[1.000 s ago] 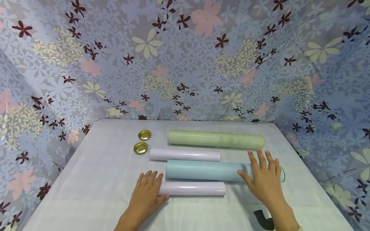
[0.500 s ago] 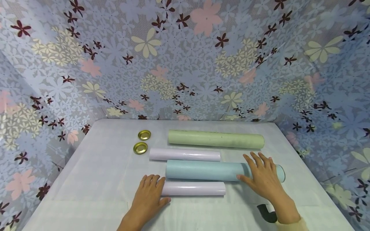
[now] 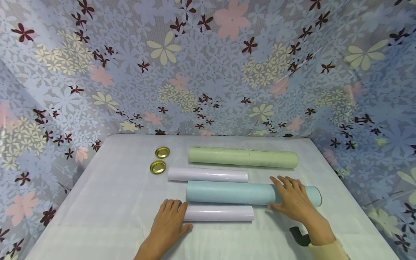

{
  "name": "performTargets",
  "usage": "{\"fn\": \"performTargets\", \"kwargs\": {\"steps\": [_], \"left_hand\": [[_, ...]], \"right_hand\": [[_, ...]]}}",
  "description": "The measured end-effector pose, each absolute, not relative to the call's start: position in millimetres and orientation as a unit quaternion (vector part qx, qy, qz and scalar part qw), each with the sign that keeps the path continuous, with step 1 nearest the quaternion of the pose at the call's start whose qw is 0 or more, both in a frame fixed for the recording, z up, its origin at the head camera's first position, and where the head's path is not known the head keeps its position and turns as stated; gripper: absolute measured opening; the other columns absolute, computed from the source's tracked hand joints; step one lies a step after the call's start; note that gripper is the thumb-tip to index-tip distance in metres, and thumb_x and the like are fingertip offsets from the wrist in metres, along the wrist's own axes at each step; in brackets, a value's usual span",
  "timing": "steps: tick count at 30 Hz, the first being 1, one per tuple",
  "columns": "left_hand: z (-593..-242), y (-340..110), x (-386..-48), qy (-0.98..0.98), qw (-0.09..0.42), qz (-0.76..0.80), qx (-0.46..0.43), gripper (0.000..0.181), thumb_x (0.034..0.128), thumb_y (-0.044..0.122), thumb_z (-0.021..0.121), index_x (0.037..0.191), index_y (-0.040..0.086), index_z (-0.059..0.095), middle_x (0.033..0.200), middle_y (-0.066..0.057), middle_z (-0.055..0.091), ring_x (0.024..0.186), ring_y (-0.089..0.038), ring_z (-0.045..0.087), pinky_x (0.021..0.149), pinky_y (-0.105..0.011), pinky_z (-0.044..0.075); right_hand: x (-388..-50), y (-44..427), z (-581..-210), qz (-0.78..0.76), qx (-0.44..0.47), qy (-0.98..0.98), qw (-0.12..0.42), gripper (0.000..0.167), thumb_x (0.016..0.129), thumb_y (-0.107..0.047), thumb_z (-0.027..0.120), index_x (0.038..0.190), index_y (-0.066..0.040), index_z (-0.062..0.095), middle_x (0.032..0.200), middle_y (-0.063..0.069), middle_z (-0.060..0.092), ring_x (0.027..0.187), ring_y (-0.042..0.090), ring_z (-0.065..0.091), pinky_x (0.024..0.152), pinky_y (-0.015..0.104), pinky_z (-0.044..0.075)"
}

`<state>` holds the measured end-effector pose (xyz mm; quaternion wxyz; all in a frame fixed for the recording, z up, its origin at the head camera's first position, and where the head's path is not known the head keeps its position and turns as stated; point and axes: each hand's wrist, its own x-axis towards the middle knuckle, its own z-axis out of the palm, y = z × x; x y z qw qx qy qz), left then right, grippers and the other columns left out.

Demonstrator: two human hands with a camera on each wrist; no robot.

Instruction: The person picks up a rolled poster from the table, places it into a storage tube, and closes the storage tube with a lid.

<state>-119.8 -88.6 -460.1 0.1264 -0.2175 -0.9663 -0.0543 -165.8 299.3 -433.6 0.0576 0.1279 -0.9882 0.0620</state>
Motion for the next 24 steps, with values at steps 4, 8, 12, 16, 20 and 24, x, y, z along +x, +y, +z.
{"fn": "performTargets", "kwargs": {"steps": [4,8,12,16,20,24], "left_hand": [[-461,-88,-121,-0.968,0.12,-0.051,-0.216,0.062,0.0693,0.045,0.078,0.114,0.008,0.057,0.104,-0.007,0.059,0.102,-0.026,0.053,0.101,-0.044,0.041],[-462,-87,-122,-0.969,0.11,-0.054,-0.214,0.063,0.0691,0.045,0.078,0.115,0.007,0.057,0.104,-0.008,0.059,0.102,-0.026,0.053,0.099,-0.043,0.042],[-464,-86,-122,-0.97,0.098,-0.057,-0.214,0.065,0.0698,0.046,0.077,0.118,0.007,0.057,0.105,-0.008,0.059,0.102,-0.026,0.053,0.097,-0.042,0.043],[-465,-86,-122,-0.969,0.107,-0.058,-0.217,0.065,0.0693,0.046,0.077,0.117,0.007,0.057,0.104,-0.007,0.058,0.1,-0.025,0.053,0.094,-0.041,0.044],[-466,-86,-123,-0.967,0.116,-0.058,-0.221,0.064,0.0686,0.046,0.077,0.115,0.008,0.057,0.101,-0.006,0.058,0.097,-0.024,0.053,0.091,-0.04,0.044],[-468,-86,-124,-0.966,0.116,-0.062,-0.22,0.063,0.0688,0.046,0.077,0.115,0.009,0.056,0.1,-0.005,0.057,0.096,-0.023,0.053,0.09,-0.04,0.044]], "right_hand": [[-169,300,-437,0.065,0.138,-0.987,0.046,0.09,0.067,-0.04,0.082,0.141,-0.008,0.04,0.135,0.024,0.046,0.12,0.049,0.039,0.1,0.065,0.026],[-171,300,-440,0.063,0.146,-0.987,0.038,0.089,0.067,-0.039,0.082,0.14,-0.009,0.042,0.128,0.02,0.052,0.117,0.045,0.044,0.097,0.065,0.03],[-173,300,-443,0.061,0.146,-0.987,0.034,0.086,0.066,-0.039,0.083,0.138,-0.009,0.045,0.119,0.015,0.056,0.114,0.043,0.046,0.096,0.064,0.032],[-176,299,-445,0.056,0.141,-0.988,0.033,0.086,0.064,-0.041,0.084,0.135,-0.01,0.047,0.116,0.014,0.056,0.113,0.043,0.047,0.096,0.063,0.032],[-178,297,-446,0.05,0.143,-0.988,0.037,0.086,0.062,-0.042,0.084,0.134,-0.01,0.049,0.113,0.014,0.057,0.113,0.043,0.047,0.096,0.063,0.033],[-179,295,-446,0.047,0.148,-0.987,0.039,0.087,0.061,-0.042,0.085,0.134,-0.009,0.048,0.113,0.015,0.057,0.113,0.044,0.048,0.096,0.063,0.033]]}}
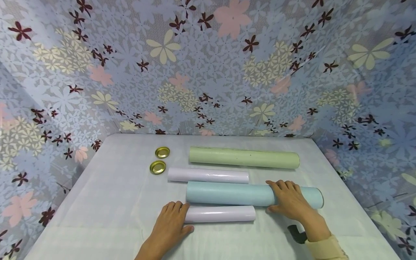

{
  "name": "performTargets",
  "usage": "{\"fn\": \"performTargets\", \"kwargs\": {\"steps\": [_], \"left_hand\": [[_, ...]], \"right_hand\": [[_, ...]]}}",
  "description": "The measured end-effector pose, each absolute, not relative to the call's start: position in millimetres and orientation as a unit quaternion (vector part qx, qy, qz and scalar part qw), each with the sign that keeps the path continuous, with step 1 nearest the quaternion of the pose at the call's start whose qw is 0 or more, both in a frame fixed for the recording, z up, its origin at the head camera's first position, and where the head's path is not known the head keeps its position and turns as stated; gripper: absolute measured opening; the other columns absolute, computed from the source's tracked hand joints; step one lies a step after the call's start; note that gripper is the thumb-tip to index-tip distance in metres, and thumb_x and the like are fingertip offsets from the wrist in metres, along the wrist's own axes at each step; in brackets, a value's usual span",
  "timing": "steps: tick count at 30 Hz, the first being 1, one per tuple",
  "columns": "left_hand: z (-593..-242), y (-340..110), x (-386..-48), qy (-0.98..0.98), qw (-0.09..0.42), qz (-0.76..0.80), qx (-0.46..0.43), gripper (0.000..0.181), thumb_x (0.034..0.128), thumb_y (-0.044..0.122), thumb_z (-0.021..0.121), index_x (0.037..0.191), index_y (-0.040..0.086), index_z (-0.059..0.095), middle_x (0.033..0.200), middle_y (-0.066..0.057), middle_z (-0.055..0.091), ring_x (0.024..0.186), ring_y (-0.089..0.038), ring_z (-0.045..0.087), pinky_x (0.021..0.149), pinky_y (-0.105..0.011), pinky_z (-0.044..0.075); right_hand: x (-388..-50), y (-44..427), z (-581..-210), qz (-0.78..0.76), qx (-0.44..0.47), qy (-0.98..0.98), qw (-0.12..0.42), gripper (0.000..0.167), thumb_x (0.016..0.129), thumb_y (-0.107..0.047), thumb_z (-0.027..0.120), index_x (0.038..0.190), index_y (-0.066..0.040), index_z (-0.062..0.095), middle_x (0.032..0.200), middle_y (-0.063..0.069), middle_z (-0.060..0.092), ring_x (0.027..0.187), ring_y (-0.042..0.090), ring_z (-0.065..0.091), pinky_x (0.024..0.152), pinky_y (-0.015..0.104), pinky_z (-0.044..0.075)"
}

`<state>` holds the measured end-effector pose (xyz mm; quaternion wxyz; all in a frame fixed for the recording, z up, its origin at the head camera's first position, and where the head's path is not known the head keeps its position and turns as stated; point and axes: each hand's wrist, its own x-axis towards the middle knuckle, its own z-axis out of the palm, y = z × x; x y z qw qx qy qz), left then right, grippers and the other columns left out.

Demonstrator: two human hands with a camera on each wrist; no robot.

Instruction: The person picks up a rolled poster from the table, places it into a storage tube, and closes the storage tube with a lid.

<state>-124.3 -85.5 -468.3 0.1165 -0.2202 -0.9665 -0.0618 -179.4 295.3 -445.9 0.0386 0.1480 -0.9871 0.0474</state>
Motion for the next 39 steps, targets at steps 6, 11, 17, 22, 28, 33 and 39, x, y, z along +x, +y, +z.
{"fn": "performTargets", "kwargs": {"steps": [6,11,17,22,28,33,39], "left_hand": [[-475,-87,-127,-0.963,0.135,-0.067,-0.224,0.062,0.0674,0.049,0.077,0.112,0.011,0.056,0.095,-0.003,0.056,0.093,-0.022,0.052,0.085,-0.038,0.044],[-474,-87,-126,-0.964,0.132,-0.062,-0.224,0.061,0.0669,0.051,0.076,0.11,0.012,0.056,0.094,-0.002,0.055,0.091,-0.021,0.052,0.083,-0.038,0.043],[-475,-86,-126,-0.963,0.139,-0.047,-0.225,0.061,0.0675,0.051,0.075,0.112,0.014,0.058,0.096,-0.002,0.056,0.092,-0.021,0.051,0.082,-0.038,0.042],[-477,-86,-128,-0.963,0.142,-0.048,-0.224,0.06,0.0678,0.053,0.075,0.112,0.014,0.058,0.095,-0.002,0.055,0.091,-0.02,0.051,0.08,-0.037,0.041],[-478,-86,-129,-0.966,0.124,-0.058,-0.221,0.056,0.0706,0.051,0.073,0.111,0.016,0.057,0.092,-0.001,0.053,0.09,-0.019,0.049,0.08,-0.037,0.04],[-478,-85,-129,-0.967,0.116,-0.056,-0.22,0.053,0.072,0.05,0.073,0.11,0.017,0.056,0.09,0.0,0.052,0.089,-0.019,0.048,0.079,-0.037,0.039],[-477,-85,-129,-0.968,0.109,-0.061,-0.216,0.053,0.0721,0.049,0.073,0.11,0.017,0.056,0.09,0.001,0.052,0.089,-0.019,0.048,0.08,-0.037,0.039]], "right_hand": [[-181,294,-446,0.038,0.156,-0.986,0.046,0.088,0.061,-0.041,0.085,0.133,-0.008,0.047,0.114,0.016,0.057,0.113,0.043,0.048,0.094,0.063,0.034],[-180,294,-448,0.026,0.156,-0.986,0.054,0.089,0.06,-0.039,0.086,0.133,-0.008,0.047,0.115,0.016,0.058,0.112,0.042,0.049,0.095,0.062,0.034],[-180,293,-450,0.021,0.164,-0.983,0.074,0.087,0.059,-0.036,0.088,0.131,-0.009,0.047,0.112,0.014,0.058,0.108,0.039,0.051,0.092,0.06,0.036],[-181,295,-452,0.019,0.169,-0.981,0.089,0.084,0.057,-0.034,0.088,0.128,-0.009,0.049,0.108,0.013,0.059,0.105,0.038,0.052,0.088,0.059,0.038],[-181,296,-454,0.021,0.165,-0.982,0.085,0.082,0.058,-0.034,0.088,0.126,-0.008,0.051,0.108,0.014,0.059,0.104,0.038,0.052,0.086,0.058,0.038],[-180,296,-455,0.024,0.166,-0.982,0.083,0.079,0.059,-0.034,0.087,0.125,-0.009,0.051,0.108,0.013,0.059,0.104,0.037,0.052,0.086,0.058,0.038],[-180,297,-456,0.027,0.166,-0.982,0.086,0.078,0.059,-0.033,0.087,0.125,-0.009,0.052,0.108,0.013,0.059,0.103,0.036,0.052,0.086,0.058,0.037]]}}
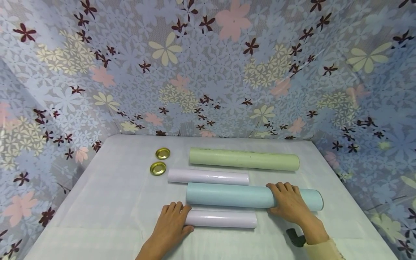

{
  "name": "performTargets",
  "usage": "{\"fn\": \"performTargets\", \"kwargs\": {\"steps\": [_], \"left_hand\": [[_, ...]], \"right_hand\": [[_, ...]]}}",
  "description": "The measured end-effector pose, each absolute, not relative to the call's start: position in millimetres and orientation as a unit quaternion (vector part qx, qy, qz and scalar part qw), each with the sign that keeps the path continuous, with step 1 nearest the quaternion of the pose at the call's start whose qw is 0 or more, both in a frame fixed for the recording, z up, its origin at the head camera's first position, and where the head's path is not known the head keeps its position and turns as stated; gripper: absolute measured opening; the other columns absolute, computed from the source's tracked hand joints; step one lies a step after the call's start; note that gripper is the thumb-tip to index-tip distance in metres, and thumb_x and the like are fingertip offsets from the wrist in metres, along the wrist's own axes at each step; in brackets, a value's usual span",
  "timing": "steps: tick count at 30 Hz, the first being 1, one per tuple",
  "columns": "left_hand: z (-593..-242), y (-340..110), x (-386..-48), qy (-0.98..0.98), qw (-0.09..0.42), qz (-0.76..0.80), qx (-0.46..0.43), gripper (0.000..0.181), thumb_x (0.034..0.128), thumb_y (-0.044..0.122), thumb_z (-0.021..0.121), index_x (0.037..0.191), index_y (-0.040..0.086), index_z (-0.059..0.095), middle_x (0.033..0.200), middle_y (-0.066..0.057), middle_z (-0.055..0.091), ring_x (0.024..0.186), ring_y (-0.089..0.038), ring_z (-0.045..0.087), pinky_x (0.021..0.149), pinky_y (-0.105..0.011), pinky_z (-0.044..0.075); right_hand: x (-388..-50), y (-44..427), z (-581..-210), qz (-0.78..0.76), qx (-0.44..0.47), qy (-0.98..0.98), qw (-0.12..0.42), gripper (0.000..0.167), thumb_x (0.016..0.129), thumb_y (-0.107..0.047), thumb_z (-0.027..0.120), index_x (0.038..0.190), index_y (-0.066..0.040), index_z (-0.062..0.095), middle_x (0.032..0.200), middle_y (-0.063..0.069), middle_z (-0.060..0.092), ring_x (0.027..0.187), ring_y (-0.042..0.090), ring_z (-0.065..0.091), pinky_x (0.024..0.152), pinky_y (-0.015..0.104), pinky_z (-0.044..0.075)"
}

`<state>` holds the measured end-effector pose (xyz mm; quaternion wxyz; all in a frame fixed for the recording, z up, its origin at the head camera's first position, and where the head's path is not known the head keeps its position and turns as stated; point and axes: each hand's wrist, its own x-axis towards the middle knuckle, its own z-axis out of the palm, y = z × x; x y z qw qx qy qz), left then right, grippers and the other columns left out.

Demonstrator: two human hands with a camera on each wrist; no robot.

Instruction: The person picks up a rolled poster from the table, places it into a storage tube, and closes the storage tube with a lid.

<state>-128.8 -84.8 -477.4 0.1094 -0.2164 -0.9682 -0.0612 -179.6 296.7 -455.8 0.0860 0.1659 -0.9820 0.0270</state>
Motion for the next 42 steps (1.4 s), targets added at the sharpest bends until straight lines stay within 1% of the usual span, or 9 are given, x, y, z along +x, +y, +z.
{"fn": "performTargets", "kwargs": {"steps": [7,16,29,36,42], "left_hand": [[-476,-86,-128,-0.968,0.114,-0.069,-0.215,0.053,0.0719,0.048,0.074,0.111,0.016,0.057,0.092,0.0,0.052,0.091,-0.019,0.048,0.081,-0.038,0.039],[-474,-89,-127,-0.963,0.142,-0.07,-0.218,0.054,0.0702,0.048,0.075,0.111,0.016,0.058,0.097,-0.002,0.056,0.094,-0.02,0.05,0.081,-0.037,0.039],[-459,-92,-122,-0.964,0.15,-0.062,-0.211,0.053,0.0693,0.047,0.076,0.11,0.017,0.059,0.093,0.001,0.053,0.091,-0.018,0.049,0.081,-0.037,0.039],[-450,-97,-119,-0.96,0.169,-0.057,-0.215,0.052,0.0686,0.047,0.077,0.109,0.019,0.058,0.092,0.002,0.052,0.09,-0.017,0.048,0.082,-0.036,0.039],[-444,-104,-118,-0.956,0.195,-0.052,-0.215,0.053,0.0664,0.046,0.079,0.107,0.018,0.058,0.092,0.002,0.053,0.091,-0.02,0.051,0.082,-0.036,0.04]], "right_hand": [[-179,296,-456,0.028,0.159,-0.983,0.086,0.077,0.059,-0.033,0.086,0.125,-0.01,0.052,0.108,0.013,0.06,0.103,0.036,0.051,0.086,0.058,0.037],[-178,299,-457,0.031,0.158,-0.982,0.097,0.078,0.058,-0.034,0.087,0.124,-0.01,0.054,0.108,0.012,0.06,0.102,0.035,0.052,0.086,0.057,0.037],[-177,297,-456,0.03,0.147,-0.985,0.09,0.078,0.058,-0.034,0.087,0.124,-0.009,0.054,0.108,0.013,0.06,0.103,0.036,0.051,0.086,0.058,0.037],[-176,297,-454,0.028,0.146,-0.985,0.09,0.078,0.057,-0.033,0.088,0.124,-0.009,0.054,0.108,0.013,0.06,0.103,0.036,0.051,0.087,0.058,0.037],[-176,296,-451,0.028,0.151,-0.983,0.1,0.078,0.057,-0.032,0.088,0.124,-0.009,0.054,0.109,0.013,0.06,0.104,0.036,0.051,0.087,0.059,0.037]]}}
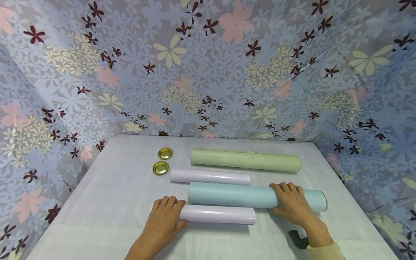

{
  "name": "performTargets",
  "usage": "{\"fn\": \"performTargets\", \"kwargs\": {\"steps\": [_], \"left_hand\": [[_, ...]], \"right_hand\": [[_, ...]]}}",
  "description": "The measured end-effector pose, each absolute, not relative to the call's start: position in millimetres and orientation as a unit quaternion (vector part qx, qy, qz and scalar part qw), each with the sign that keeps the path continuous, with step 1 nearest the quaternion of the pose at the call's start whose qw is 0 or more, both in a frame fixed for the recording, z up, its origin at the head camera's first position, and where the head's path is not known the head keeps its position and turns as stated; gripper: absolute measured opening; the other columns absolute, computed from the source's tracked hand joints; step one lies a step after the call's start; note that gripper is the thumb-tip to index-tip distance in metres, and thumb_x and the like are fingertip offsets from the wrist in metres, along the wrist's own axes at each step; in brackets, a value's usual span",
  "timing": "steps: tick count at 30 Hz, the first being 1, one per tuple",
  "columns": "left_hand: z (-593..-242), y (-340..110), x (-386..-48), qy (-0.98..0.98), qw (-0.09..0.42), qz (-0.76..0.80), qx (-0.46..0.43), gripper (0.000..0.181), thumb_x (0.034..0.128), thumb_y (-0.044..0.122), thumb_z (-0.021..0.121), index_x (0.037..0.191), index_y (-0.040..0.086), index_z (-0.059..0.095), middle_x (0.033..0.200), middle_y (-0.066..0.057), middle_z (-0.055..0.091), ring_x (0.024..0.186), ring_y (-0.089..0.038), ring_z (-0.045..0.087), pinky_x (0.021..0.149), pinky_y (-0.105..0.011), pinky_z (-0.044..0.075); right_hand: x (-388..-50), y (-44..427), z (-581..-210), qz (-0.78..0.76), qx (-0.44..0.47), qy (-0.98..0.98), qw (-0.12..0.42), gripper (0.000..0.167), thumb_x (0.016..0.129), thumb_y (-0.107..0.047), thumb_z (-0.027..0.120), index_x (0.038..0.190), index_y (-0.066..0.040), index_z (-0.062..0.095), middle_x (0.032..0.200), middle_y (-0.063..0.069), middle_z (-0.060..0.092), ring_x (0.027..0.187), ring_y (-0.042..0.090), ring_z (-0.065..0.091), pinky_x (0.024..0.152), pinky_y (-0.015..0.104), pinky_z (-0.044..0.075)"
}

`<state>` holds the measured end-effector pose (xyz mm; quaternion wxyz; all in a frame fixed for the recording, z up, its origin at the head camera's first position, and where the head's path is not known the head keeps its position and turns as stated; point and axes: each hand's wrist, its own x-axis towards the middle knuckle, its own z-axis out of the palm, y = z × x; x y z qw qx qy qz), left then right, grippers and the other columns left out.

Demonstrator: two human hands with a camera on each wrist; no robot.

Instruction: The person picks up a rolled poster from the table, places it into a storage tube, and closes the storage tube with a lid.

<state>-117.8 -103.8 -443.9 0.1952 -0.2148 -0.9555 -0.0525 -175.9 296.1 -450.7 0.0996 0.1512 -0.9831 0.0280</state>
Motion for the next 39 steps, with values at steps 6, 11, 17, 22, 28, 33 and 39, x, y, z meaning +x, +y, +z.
{"fn": "performTargets", "kwargs": {"steps": [6,11,17,22,28,33,39], "left_hand": [[-440,-111,-118,-0.952,0.211,-0.051,-0.214,0.054,0.0656,0.046,0.079,0.107,0.019,0.059,0.092,0.002,0.053,0.091,-0.02,0.052,0.082,-0.036,0.04],[-436,-114,-118,-0.953,0.209,-0.048,-0.212,0.054,0.0656,0.046,0.079,0.107,0.018,0.059,0.092,0.001,0.054,0.092,-0.022,0.053,0.082,-0.037,0.041],[-433,-117,-120,-0.95,0.224,-0.047,-0.214,0.054,0.064,0.045,0.081,0.106,0.017,0.06,0.092,0.0,0.055,0.091,-0.023,0.053,0.081,-0.038,0.042],[-430,-122,-122,-0.946,0.236,-0.05,-0.215,0.055,0.0647,0.044,0.081,0.107,0.017,0.06,0.092,0.001,0.055,0.091,-0.022,0.053,0.081,-0.038,0.042],[-425,-128,-126,-0.944,0.247,-0.052,-0.213,0.055,0.0661,0.044,0.081,0.109,0.016,0.06,0.095,0.0,0.058,0.095,-0.023,0.055,0.085,-0.04,0.044],[-421,-131,-127,-0.945,0.241,-0.056,-0.212,0.056,0.0675,0.043,0.08,0.111,0.015,0.06,0.101,-0.001,0.062,0.1,-0.024,0.057,0.094,-0.044,0.044],[-418,-135,-129,-0.941,0.254,-0.062,-0.214,0.057,0.0663,0.042,0.082,0.113,0.014,0.062,0.104,-0.002,0.065,0.103,-0.024,0.06,0.1,-0.048,0.042]], "right_hand": [[-177,296,-445,0.032,0.152,-0.982,0.109,0.078,0.057,-0.031,0.088,0.124,-0.009,0.054,0.11,0.014,0.061,0.104,0.038,0.052,0.087,0.06,0.037],[-177,297,-441,0.036,0.156,-0.98,0.12,0.076,0.059,-0.03,0.086,0.124,-0.009,0.054,0.11,0.014,0.061,0.104,0.038,0.051,0.087,0.059,0.036],[-177,301,-433,0.039,0.153,-0.978,0.136,0.075,0.06,-0.03,0.085,0.124,-0.009,0.053,0.111,0.015,0.06,0.103,0.04,0.051,0.087,0.059,0.036],[-176,306,-425,0.043,0.146,-0.98,0.13,0.077,0.062,-0.031,0.085,0.127,-0.009,0.05,0.115,0.018,0.058,0.105,0.042,0.049,0.087,0.06,0.035],[-176,311,-417,0.045,0.143,-0.979,0.138,0.078,0.062,-0.032,0.085,0.128,-0.008,0.049,0.117,0.021,0.056,0.105,0.044,0.049,0.085,0.061,0.034],[-176,313,-412,0.049,0.141,-0.978,0.145,0.079,0.062,-0.032,0.085,0.128,-0.008,0.049,0.118,0.023,0.056,0.104,0.045,0.048,0.085,0.062,0.034],[-174,317,-406,0.052,0.135,-0.977,0.157,0.078,0.062,-0.031,0.085,0.127,-0.007,0.05,0.116,0.023,0.056,0.105,0.046,0.047,0.084,0.062,0.033]]}}
